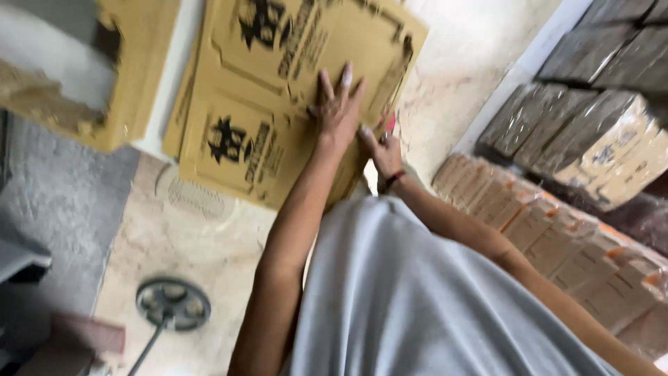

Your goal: The person cuts flat cardboard boxes into smaller pieces using a knife. They repeatedly position the knife along the box edges, slice through the cardboard, and separate the cut sections.

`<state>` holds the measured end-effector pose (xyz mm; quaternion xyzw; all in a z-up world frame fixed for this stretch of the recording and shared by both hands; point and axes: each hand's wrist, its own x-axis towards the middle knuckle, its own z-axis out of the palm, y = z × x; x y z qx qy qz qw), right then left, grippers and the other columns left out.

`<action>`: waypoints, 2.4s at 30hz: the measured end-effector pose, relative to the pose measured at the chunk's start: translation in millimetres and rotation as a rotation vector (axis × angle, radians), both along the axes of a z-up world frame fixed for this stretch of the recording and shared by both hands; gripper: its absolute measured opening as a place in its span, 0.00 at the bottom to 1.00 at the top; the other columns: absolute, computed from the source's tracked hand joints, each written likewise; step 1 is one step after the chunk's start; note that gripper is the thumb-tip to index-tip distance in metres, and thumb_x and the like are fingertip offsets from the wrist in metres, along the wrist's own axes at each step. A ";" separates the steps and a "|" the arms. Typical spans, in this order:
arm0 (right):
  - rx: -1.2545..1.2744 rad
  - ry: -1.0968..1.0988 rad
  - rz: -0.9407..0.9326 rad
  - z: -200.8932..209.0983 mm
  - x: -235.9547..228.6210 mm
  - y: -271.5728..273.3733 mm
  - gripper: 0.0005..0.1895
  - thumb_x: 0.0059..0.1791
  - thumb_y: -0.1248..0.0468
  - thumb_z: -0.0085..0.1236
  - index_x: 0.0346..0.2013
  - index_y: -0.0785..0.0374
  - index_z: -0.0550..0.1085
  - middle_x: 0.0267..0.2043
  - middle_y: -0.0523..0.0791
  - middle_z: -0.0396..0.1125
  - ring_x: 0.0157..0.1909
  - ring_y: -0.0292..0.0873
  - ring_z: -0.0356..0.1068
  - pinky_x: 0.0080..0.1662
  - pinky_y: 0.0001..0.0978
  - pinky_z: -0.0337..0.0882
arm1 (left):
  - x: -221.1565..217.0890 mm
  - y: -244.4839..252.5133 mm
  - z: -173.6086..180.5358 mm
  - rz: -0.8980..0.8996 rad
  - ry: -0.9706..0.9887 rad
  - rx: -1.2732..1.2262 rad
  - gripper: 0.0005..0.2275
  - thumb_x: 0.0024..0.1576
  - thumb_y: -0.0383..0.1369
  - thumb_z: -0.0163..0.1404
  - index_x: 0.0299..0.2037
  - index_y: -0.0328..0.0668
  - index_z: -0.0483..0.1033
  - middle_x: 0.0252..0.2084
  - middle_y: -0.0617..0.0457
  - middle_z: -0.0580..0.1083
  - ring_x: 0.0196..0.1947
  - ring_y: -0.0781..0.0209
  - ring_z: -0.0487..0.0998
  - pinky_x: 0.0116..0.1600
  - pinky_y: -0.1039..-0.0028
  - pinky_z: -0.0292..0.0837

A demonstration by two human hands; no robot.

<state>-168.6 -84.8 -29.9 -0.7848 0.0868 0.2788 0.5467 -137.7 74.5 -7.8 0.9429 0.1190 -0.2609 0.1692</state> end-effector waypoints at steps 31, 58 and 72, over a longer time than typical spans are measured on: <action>0.361 0.684 0.258 98.4 264.7 30.2 0.21 0.55 0.52 0.58 0.49 0.70 0.74 0.39 0.54 0.73 0.36 0.54 0.78 0.40 0.48 0.80 | 143.5 2.1 59.0 1.370 -0.037 -0.746 0.33 0.53 0.58 0.58 0.55 0.33 0.76 0.50 0.32 0.76 0.48 0.26 0.79 0.43 0.38 0.79; 0.133 0.392 0.677 99.5 285.2 18.7 0.11 0.48 0.59 0.63 0.36 0.65 0.81 0.32 0.52 0.73 0.34 0.46 0.75 0.36 0.40 0.80 | 155.3 -13.1 89.4 1.575 0.046 -0.891 0.33 0.54 0.47 0.61 0.60 0.25 0.68 0.45 0.34 0.76 0.43 0.33 0.81 0.48 0.42 0.76; 0.318 0.593 0.671 132.2 288.6 20.9 0.16 0.52 0.57 0.60 0.36 0.70 0.79 0.33 0.52 0.74 0.38 0.45 0.77 0.46 0.38 0.77 | 107.4 -15.4 98.0 1.656 -0.144 -0.915 0.25 0.59 0.43 0.60 0.59 0.30 0.73 0.45 0.41 0.74 0.48 0.42 0.80 0.50 0.45 0.75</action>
